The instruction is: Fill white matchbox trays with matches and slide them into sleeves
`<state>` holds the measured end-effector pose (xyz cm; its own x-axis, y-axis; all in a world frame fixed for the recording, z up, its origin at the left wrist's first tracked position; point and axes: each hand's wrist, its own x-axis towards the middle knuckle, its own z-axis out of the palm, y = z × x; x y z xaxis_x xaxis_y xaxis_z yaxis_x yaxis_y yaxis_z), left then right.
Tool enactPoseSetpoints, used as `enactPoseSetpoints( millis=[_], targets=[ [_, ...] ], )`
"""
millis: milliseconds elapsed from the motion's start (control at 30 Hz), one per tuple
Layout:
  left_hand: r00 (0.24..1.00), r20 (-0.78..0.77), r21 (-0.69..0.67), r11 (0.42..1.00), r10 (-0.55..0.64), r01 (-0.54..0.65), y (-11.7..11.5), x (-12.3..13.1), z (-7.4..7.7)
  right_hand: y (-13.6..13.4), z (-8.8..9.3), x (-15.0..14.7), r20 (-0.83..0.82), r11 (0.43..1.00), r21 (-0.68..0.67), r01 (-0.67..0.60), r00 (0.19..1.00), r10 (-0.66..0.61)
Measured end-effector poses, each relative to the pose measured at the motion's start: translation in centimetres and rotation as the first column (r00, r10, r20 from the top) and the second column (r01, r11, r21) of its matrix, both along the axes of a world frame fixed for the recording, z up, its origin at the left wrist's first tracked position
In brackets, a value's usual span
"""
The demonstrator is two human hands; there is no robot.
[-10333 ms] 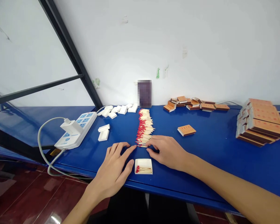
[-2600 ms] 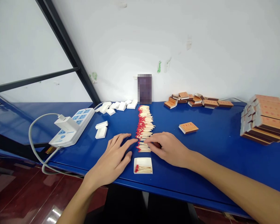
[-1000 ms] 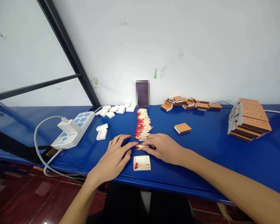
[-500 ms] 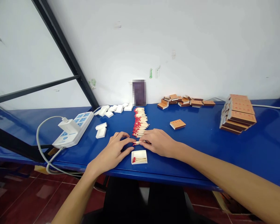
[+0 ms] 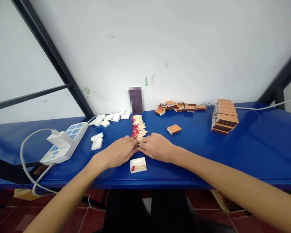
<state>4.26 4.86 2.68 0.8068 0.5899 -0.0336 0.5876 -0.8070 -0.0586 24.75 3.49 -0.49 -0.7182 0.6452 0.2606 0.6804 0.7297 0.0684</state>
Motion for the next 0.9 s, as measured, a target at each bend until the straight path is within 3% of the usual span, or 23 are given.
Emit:
enactPoseSetpoints(
  millis=[200, 400, 633, 900],
  targets=[
    [1.000, -0.029, -0.020, 1.000, -0.003, 0.002, -0.1, 0.0, 0.1, 0.1, -0.2, -0.1, 0.070, 0.997, 0.076, -0.021, 0.997, 0.015],
    [0.997, -0.069, -0.044, 0.999, -0.028, 0.025, 0.2, 0.4, 0.3, 0.3, -0.1, -0.2, 0.123, 1.000, 0.015, -0.006, 0.992, 0.004],
    [0.994, -0.108, -0.064, 0.998, -0.032, 0.025, 0.4, 0.9, 0.6, 0.2, 0.4, -0.1, 0.051, 0.989, -0.132, 0.062, 0.997, -0.056],
    [0.992, -0.100, -0.087, 0.994, -0.074, 0.065, 0.5, 0.6, 1.0, 0.1, 0.8, -0.1, -0.005, 0.986, -0.153, 0.066, 0.998, -0.067]
  ],
)
